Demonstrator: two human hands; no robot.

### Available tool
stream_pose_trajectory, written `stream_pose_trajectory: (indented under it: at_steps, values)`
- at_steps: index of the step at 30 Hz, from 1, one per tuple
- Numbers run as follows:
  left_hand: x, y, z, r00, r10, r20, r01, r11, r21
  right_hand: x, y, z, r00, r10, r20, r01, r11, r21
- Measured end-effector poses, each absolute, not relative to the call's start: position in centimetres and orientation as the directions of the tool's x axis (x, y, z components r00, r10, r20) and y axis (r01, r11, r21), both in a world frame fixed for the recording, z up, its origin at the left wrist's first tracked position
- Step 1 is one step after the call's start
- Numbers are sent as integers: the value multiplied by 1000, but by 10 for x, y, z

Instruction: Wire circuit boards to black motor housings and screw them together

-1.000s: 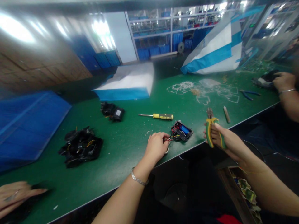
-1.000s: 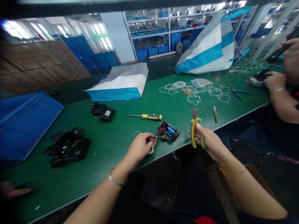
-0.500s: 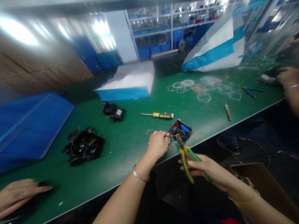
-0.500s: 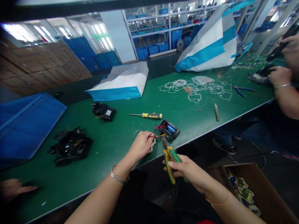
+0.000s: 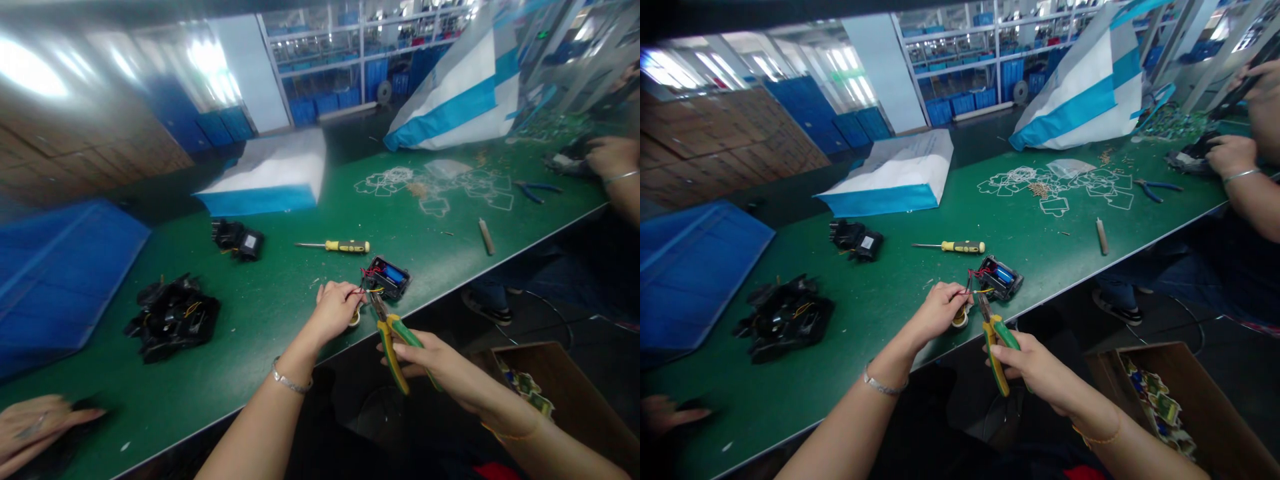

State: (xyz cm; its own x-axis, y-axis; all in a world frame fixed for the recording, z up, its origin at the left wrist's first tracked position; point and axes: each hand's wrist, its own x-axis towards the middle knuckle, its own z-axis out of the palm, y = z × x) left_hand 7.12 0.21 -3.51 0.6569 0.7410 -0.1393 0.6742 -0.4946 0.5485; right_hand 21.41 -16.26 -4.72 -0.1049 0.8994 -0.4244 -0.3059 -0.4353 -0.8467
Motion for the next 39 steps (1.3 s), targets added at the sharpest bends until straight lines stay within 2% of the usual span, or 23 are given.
stream_pose_trajectory:
  at_steps: [4,12,29,39]
  values:
    - [70,3,-33,661,736,-149,673,-492,553,213,-161,-47,-68,904,-423,-281,-424,-861]
    - [69,3,-36,668,731,-139,659,-495,565,211,-161,-50,-100,905,-414,-270,-425,-864]
    - [67,3,-38,679,718,-152,656,-501,565,205,-154,-56,13,886,-463,-216,-449,-867]
    - [66,4,-37,702,696,-154,642,-524,560,206,-153,-54,-12,885,-465,-210,-457,-864]
